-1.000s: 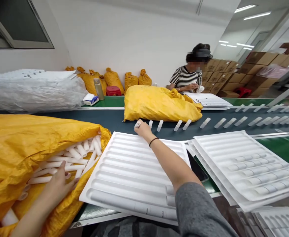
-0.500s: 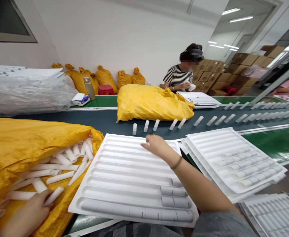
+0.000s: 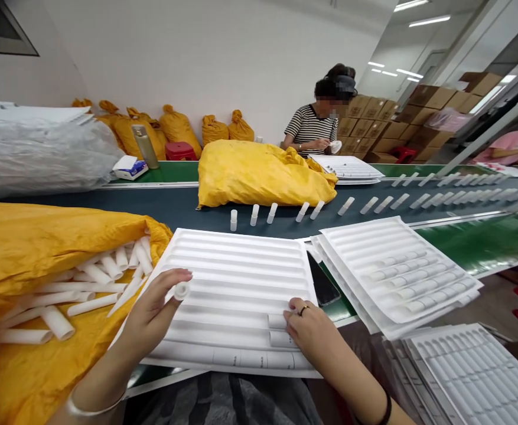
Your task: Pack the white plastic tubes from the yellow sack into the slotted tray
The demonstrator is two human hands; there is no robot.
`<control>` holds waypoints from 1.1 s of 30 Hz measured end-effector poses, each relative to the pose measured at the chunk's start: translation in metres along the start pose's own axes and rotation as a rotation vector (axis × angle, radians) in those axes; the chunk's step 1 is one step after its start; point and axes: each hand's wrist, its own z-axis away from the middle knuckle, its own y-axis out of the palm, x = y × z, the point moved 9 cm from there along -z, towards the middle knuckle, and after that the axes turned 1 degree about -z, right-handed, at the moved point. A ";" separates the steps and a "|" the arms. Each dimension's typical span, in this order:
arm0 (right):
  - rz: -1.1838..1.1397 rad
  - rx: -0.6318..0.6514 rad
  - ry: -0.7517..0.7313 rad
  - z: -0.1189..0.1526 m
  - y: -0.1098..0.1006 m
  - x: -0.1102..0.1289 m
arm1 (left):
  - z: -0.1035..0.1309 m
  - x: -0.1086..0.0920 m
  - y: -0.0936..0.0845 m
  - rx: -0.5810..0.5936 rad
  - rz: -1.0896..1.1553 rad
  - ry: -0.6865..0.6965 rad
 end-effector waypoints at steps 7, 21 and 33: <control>-0.405 -0.357 -0.035 0.007 -0.043 -0.010 | -0.003 -0.015 0.024 -0.011 0.117 -0.002; -0.782 -0.538 -0.217 -0.038 -0.077 0.028 | -0.004 -0.024 0.057 0.121 0.108 -0.018; -0.608 -0.454 -0.510 -0.013 -0.106 0.036 | 0.001 -0.007 0.079 0.354 0.001 -0.110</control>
